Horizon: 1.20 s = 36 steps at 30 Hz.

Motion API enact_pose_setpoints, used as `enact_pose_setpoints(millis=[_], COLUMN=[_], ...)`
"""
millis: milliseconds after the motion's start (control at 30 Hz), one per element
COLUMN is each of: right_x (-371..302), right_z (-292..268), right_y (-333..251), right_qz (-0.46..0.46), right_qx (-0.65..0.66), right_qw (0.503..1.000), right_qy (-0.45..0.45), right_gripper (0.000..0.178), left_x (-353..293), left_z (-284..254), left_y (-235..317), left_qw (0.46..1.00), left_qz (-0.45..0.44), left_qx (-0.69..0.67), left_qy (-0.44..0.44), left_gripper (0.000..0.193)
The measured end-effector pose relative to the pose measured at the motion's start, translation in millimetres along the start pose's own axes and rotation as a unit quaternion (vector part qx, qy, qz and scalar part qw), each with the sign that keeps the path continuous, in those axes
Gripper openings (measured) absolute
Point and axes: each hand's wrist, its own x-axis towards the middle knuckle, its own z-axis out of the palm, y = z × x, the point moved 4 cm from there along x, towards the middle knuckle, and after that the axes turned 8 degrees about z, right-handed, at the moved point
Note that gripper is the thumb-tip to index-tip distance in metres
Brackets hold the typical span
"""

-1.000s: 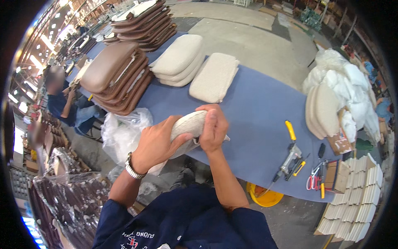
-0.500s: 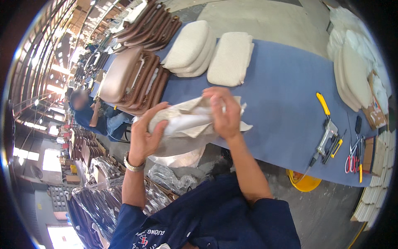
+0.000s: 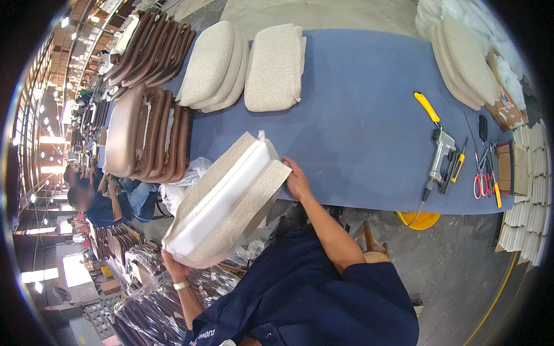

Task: The person assembles cushion covers by wrapping fabric around foam inserts, trimming excess fabric with a utility knife, and securing the edges with a staple gun. The person repeatedly folds, staples, and trims the fabric to fit the foam shape.

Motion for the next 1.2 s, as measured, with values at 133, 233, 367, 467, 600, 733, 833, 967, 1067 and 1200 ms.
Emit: enact_pose_setpoints(millis=[133, 233, 367, 467, 600, 733, 833, 967, 1067, 1200], right_x=[24.1, 42.6, 41.8, 27.5, -24.6, -51.4, -68.6, -106.0, -130.7, -109.1], right_z=[42.4, 55.0, 32.2, -8.1, -33.9, -50.8, -58.3, -39.6, -19.9, -30.8], right_y=[-24.4, -50.5, -141.0, -237.8, -350.8, -375.7, -369.3, -355.7, -339.2, -315.4], right_qz=[0.014, -0.04, -0.204, -0.255, -0.35, -0.521, -0.543, -0.589, -0.623, -0.564], right_qx=[-0.003, -0.03, 0.01, 0.005, 0.014, -0.079, -0.094, -0.11, -0.095, -0.072], right_qw=[1.0, 0.999, 0.978, 0.96, 0.934, 0.85, 0.834, 0.797, 0.771, 0.815], right_qy=[-0.026, 0.019, 0.045, 0.114, 0.067, 0.011, 0.032, 0.075, 0.092, 0.111], right_gripper=[0.041, 0.04, 0.039, 0.048, 0.051, 0.044, 0.04, 0.032, 0.03, 0.046], left_x=[-32.5, -59.1, -78.9, -70.3, -52.8, -48.1, -53.4, -61.3, -58.4, -58.6], left_z=[-22.4, -17.2, 48.6, 104.2, 215.4, 341.6, 408.9, 435.6, 432.7, 404.6], left_y=[-47.5, -71.7, -73.1, -98.1, -65.0, -28.3, 52.4, 131.6, 151.8, 153.9], left_qw=[0.987, 0.99, 0.982, 0.974, 0.936, 0.863, 0.871, 0.866, 0.877, 0.896], left_qz=[-0.098, -0.085, -0.116, -0.114, -0.084, 0.082, 0.189, 0.358, 0.342, 0.311], left_qx=[-0.125, -0.112, -0.111, -0.075, 0.076, 0.077, 0.048, 0.022, 0.062, 0.078], left_qy=[0.02, -0.003, -0.102, -0.181, -0.334, -0.493, -0.451, -0.348, -0.332, -0.307], left_gripper=[0.066, 0.075, 0.09, 0.087, 0.082, 0.079, 0.083, 0.082, 0.073, 0.061])
